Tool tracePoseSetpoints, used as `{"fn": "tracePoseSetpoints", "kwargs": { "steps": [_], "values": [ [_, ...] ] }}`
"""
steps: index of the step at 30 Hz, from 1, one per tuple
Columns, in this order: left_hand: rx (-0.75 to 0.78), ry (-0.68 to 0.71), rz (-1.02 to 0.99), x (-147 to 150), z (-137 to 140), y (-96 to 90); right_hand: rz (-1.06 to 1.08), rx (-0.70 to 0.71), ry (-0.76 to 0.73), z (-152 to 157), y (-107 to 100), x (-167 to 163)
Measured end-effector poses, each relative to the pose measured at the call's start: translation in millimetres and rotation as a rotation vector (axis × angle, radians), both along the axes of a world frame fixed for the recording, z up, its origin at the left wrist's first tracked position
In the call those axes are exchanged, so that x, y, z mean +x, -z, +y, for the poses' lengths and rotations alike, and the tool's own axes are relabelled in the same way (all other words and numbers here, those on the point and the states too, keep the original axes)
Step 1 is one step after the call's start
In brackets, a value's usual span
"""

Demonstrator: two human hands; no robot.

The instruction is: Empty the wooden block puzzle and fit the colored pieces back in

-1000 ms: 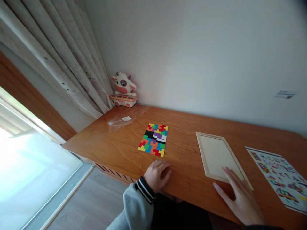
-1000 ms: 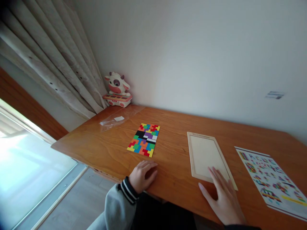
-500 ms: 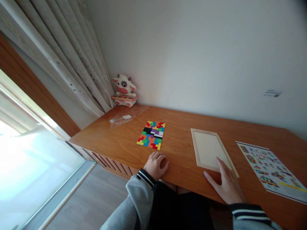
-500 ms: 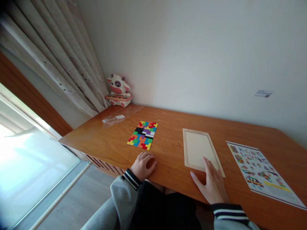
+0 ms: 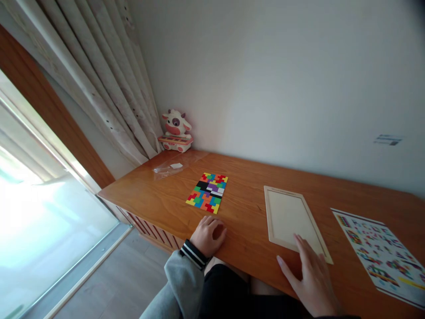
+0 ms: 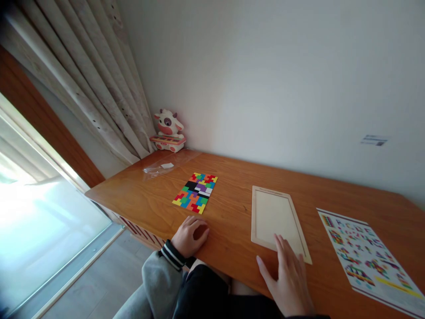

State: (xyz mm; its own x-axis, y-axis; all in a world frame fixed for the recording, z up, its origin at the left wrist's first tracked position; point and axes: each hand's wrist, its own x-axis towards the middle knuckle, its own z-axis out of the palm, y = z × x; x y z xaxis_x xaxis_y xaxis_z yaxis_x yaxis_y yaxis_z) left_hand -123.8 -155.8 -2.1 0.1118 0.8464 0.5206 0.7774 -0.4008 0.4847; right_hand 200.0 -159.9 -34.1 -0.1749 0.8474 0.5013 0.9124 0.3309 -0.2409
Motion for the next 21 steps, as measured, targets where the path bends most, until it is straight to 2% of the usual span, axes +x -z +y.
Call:
{"fn": "tracePoseSetpoints", "kwargs": {
  "steps": [5, 9, 13, 15, 18, 21],
  "values": [
    [-0.01, -0.006, -0.004, 1, -2, -0.7, -0.014, 0.041, -0.03, -4, 1, 4],
    [-0.015, -0.006, -0.017, 1, -3, -2.6, -0.08, 0.098, -0.117, -4, -2, -6],
    [0.007, -0.018, -0.009, -9, 2, -4.1, -0.112, 0.134, -0.252, -5, -9, -47],
    [0.029, -0.065, 0.054, -16, 7, -2.2, -0.122, 0.097, -0.321, -5, -13, -75],
    [0.032, -0.145, 0.19, -22, 14, 3.4, -0.131, 0.02, -0.347, -3, -17, -113],
    [-0.006, -0.163, 0.272, -23, 16, 7.0, -0.129, -0.042, -0.37, 3, -20, -138]
  ]
}}
